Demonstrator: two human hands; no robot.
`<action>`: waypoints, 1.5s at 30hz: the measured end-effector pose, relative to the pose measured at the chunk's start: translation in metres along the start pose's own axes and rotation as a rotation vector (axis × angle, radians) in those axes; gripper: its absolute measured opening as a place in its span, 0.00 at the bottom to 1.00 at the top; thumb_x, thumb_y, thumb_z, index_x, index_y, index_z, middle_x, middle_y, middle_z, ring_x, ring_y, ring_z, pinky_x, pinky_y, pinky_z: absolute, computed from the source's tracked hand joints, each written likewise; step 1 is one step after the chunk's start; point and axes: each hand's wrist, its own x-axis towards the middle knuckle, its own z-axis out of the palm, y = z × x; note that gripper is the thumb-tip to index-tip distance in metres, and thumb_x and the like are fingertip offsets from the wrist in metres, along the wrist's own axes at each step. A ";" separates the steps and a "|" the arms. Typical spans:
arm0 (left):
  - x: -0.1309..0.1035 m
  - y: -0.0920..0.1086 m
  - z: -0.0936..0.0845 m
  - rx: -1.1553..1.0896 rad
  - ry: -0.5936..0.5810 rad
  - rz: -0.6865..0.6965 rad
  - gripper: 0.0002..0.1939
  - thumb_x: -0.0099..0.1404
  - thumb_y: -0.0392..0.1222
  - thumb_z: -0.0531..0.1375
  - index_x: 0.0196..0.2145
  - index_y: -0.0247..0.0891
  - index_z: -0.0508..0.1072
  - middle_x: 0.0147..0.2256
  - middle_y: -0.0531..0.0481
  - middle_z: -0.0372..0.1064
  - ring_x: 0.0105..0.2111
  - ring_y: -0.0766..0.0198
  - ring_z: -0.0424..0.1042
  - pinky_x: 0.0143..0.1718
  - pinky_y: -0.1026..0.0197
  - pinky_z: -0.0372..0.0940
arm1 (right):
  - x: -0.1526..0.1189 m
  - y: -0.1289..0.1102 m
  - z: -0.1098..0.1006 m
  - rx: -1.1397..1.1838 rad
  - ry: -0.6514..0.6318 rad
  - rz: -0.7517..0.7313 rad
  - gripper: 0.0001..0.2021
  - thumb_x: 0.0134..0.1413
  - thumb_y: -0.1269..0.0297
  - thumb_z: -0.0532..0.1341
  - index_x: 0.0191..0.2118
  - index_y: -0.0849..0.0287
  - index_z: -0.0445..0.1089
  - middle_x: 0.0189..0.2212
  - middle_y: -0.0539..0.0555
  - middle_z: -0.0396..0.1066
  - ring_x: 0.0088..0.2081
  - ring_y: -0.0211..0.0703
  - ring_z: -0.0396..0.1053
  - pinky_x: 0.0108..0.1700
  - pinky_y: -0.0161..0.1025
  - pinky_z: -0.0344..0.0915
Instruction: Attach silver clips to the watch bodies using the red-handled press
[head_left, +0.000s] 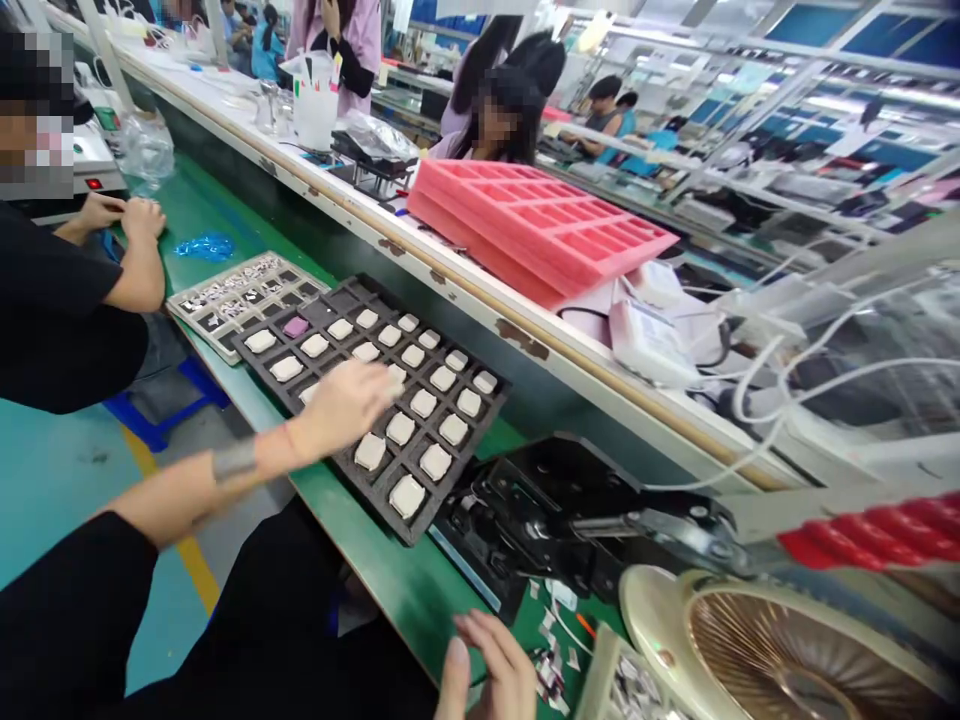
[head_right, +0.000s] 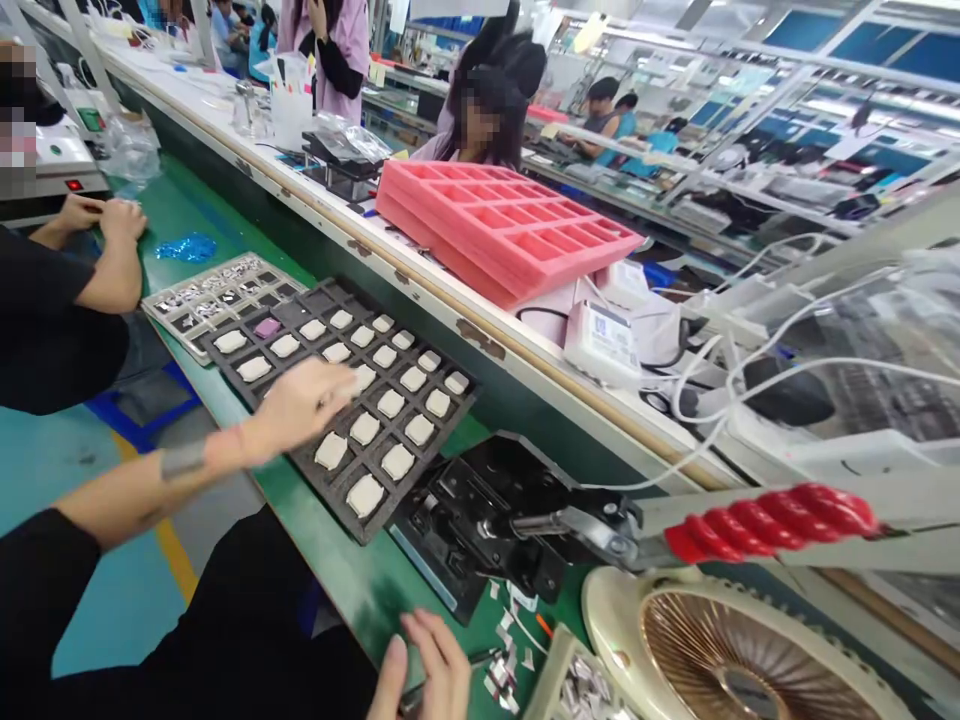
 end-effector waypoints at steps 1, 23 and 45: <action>0.031 -0.029 -0.005 0.058 -0.047 -0.073 0.15 0.78 0.41 0.60 0.56 0.40 0.82 0.57 0.40 0.81 0.56 0.48 0.77 0.61 0.46 0.71 | 0.001 -0.011 0.010 0.026 -0.014 0.013 0.07 0.68 0.71 0.66 0.49 0.60 0.80 0.47 0.63 0.79 0.47 0.53 0.79 0.48 0.48 0.73; -0.012 -0.106 -0.043 -0.193 0.353 -0.384 0.12 0.73 0.51 0.65 0.46 0.43 0.83 0.44 0.45 0.81 0.47 0.51 0.78 0.53 0.51 0.73 | 0.042 -0.024 0.098 -0.242 -0.284 -0.219 0.13 0.67 0.78 0.63 0.51 0.55 0.73 0.41 0.57 0.74 0.47 0.53 0.68 0.54 0.58 0.70; 0.055 -0.080 0.009 -1.544 0.032 -0.882 0.08 0.64 0.41 0.63 0.42 0.43 0.77 0.47 0.45 0.84 0.55 0.50 0.83 0.52 0.48 0.83 | 0.052 -0.049 0.095 -0.104 -0.023 0.039 0.22 0.70 0.72 0.62 0.67 0.56 0.67 0.54 0.62 0.71 0.56 0.52 0.72 0.57 0.53 0.75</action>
